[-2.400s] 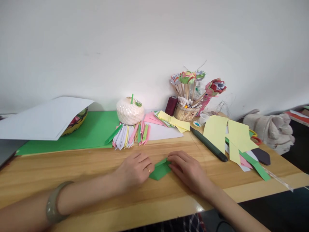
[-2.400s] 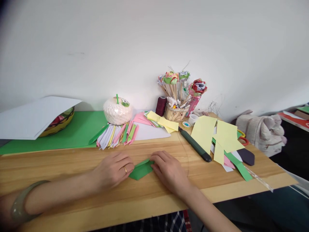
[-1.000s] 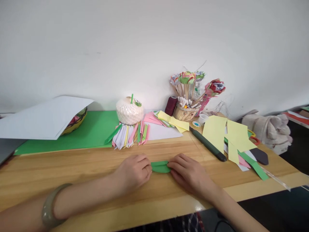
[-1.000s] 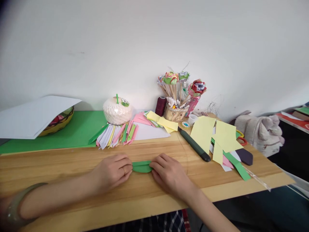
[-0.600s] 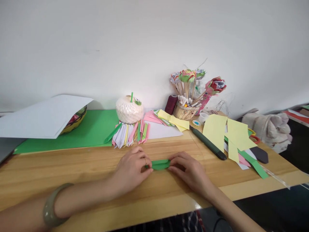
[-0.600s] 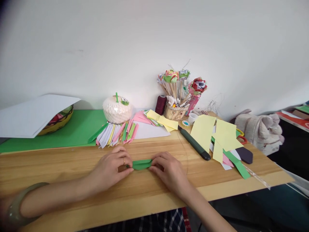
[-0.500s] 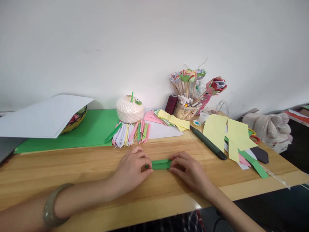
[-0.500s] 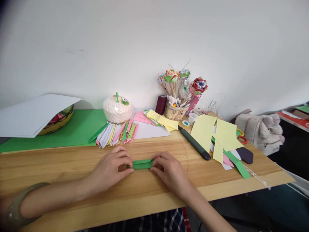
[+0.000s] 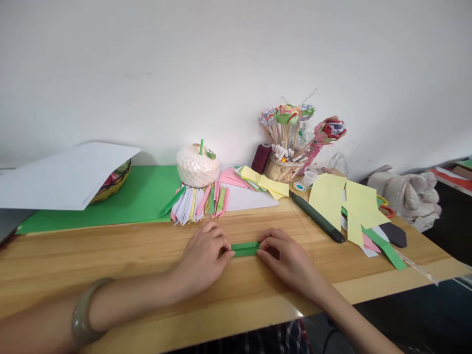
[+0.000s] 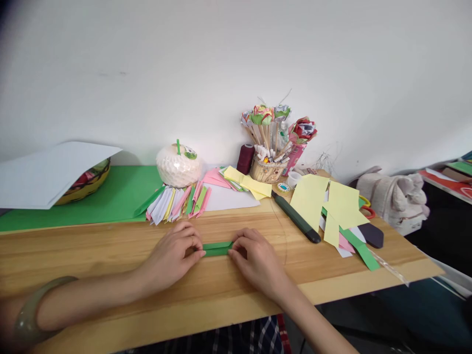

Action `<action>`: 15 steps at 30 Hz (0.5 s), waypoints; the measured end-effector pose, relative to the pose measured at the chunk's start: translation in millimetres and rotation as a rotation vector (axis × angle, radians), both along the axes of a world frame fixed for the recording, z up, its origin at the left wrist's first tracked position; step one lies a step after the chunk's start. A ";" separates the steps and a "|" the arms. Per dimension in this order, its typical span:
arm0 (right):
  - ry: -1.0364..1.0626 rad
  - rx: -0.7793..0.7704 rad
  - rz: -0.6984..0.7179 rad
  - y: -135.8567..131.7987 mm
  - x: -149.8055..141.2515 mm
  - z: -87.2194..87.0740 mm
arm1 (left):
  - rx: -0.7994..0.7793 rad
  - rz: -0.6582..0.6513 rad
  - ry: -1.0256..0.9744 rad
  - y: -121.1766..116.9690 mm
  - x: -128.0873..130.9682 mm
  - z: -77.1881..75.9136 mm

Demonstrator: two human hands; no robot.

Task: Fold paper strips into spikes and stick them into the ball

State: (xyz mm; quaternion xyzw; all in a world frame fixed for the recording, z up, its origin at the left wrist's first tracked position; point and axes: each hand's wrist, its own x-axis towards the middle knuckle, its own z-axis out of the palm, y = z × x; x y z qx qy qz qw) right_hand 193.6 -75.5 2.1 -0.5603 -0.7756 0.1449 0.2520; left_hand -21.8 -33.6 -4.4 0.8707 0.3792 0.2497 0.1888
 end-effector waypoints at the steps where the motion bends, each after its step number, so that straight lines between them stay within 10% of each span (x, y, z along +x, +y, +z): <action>1: 0.002 -0.001 -0.013 0.4 -1.5 0.5 | 0.001 0.009 0.008 0.2 1.0 0.0; 15: -0.039 0.011 -0.074 4.9 -7.6 -1.2 | 0.008 0.022 0.067 1.0 5.7 1.3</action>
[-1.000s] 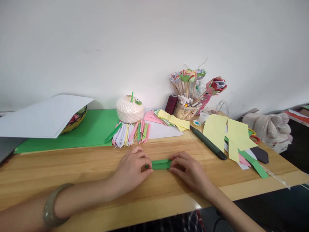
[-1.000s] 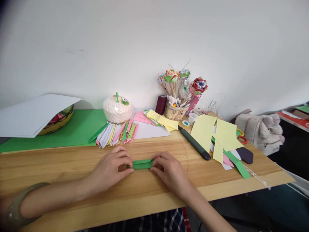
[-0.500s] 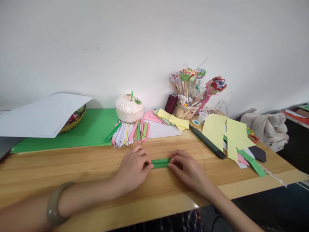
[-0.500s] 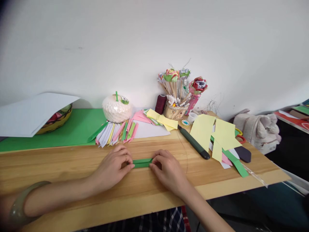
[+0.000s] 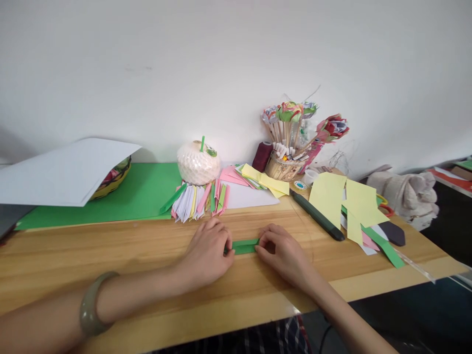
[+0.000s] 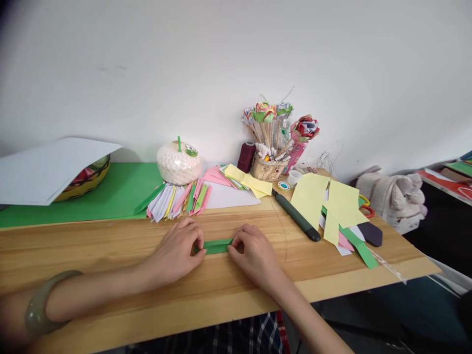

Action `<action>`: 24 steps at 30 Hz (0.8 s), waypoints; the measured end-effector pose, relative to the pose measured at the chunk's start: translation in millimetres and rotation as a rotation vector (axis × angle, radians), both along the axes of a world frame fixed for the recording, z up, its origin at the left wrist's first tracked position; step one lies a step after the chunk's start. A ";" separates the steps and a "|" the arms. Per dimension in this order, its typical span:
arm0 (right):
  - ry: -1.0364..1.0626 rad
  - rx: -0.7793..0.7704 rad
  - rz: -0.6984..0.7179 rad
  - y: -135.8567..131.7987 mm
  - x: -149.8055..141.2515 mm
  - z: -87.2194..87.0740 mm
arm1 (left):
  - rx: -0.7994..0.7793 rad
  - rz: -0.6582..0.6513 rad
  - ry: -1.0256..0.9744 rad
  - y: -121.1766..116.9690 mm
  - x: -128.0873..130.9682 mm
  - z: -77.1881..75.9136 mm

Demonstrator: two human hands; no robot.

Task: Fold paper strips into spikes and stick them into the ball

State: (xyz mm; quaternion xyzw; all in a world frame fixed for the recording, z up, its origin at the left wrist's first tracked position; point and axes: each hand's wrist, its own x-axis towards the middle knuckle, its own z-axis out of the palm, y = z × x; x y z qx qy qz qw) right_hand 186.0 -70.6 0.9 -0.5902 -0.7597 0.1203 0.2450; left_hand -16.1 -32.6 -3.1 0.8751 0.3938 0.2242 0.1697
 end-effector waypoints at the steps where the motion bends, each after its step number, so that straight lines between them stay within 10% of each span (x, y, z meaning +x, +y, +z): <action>1: -0.008 0.005 0.005 0.0 0.1 0.1 | 0.000 -0.005 -0.001 -0.3 -0.7 0.1; 14: -0.218 0.345 0.138 -29.6 -10.2 -3.9 | 0.289 -0.211 0.050 0.8 -6.0 -3.3; 24: -0.355 0.070 0.299 -41.3 -15.0 -0.6 | 0.495 -0.375 0.296 -7.9 -27.4 -21.1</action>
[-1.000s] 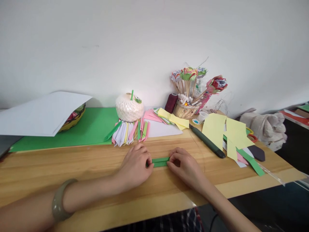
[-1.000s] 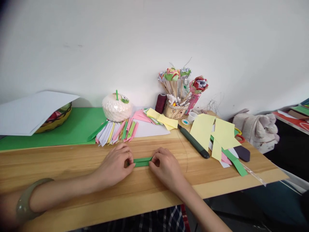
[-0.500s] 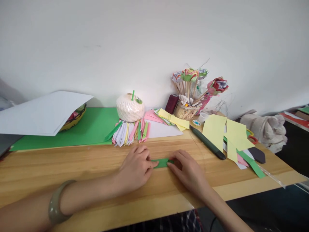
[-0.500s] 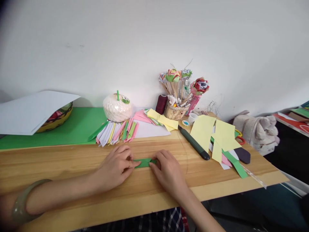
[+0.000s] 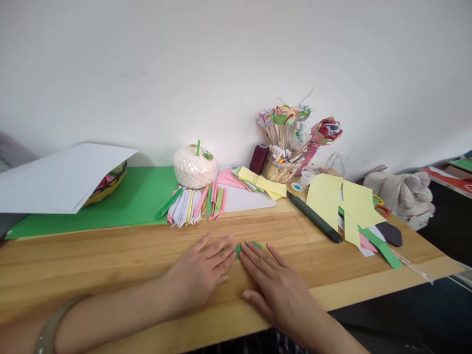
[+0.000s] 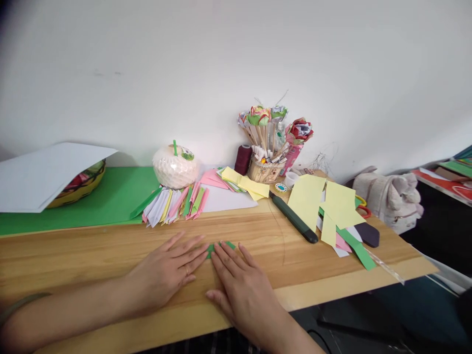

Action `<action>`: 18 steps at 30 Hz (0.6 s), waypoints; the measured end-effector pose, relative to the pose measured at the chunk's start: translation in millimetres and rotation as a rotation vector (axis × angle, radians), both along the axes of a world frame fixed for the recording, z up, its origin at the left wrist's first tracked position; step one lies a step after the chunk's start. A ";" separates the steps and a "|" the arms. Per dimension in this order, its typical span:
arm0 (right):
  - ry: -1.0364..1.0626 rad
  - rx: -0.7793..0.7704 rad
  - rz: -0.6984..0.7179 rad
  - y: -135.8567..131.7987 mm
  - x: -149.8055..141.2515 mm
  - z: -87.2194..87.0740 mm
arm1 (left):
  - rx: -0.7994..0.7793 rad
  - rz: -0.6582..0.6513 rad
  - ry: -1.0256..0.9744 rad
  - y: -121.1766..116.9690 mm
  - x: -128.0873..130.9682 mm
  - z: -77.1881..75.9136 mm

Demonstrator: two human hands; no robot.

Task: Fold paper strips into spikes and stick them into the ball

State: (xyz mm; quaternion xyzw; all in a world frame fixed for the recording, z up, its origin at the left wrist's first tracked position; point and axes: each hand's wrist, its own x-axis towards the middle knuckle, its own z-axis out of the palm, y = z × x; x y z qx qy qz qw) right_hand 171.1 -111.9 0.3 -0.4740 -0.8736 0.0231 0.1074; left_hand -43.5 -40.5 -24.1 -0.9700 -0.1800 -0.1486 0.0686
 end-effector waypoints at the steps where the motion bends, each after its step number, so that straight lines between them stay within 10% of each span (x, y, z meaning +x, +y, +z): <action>1: -0.008 -0.013 0.001 0.5 0.7 1.2 | -0.010 -0.011 0.024 1.1 -2.2 0.5; 18: -0.106 0.007 0.006 -7.3 35.6 4.8 | -0.192 -0.063 0.071 14.0 -15.4 10.6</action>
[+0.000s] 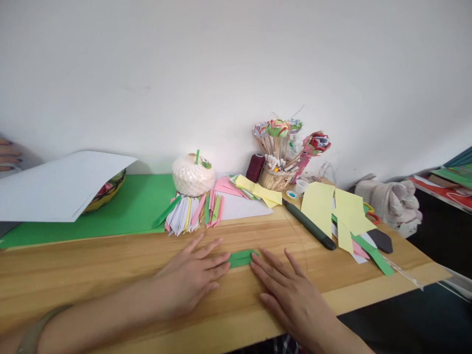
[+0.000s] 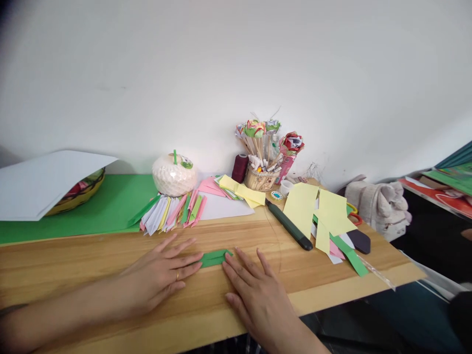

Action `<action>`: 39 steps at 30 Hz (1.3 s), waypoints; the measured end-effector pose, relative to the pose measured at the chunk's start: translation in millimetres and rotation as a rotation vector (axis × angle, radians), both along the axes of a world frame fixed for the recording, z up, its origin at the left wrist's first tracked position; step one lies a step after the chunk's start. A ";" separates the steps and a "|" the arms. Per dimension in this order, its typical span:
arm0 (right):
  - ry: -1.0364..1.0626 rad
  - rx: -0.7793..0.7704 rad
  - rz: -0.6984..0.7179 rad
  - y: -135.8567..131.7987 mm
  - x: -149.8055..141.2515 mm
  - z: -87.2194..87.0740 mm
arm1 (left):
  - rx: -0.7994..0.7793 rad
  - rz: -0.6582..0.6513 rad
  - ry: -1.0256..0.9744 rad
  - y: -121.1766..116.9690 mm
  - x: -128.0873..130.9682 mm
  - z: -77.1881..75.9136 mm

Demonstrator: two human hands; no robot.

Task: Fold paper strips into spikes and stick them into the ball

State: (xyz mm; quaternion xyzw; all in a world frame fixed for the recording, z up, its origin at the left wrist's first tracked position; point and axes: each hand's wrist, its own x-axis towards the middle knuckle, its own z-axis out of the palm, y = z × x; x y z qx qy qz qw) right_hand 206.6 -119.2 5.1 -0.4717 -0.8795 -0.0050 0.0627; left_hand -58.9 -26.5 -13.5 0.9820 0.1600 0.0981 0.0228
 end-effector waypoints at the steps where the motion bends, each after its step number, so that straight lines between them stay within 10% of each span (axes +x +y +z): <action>1: 0.000 0.017 0.009 -0.2 2.3 0.3 | 0.000 -0.010 -0.002 0.5 0.1 1.5; 7: 0.123 0.265 0.056 8.4 -4.8 -1.6 | 0.126 -0.050 -0.076 -2.5 7.3 8.8; 22: -0.001 0.223 0.196 43.0 -23.7 -0.9 | 0.459 -0.045 -0.422 6.2 45.0 -1.9; 28: 0.098 0.120 0.074 49.9 -23.9 -5.4 | 0.187 0.073 -0.354 3.4 41.5 4.8; 33: 0.200 0.013 -0.063 60.0 -26.8 -3.9 | -0.344 0.458 -0.230 6.3 40.3 12.7; 39: 0.265 -0.063 -0.161 65.0 -26.0 -5.9 | -0.381 0.534 -0.199 9.9 40.9 13.1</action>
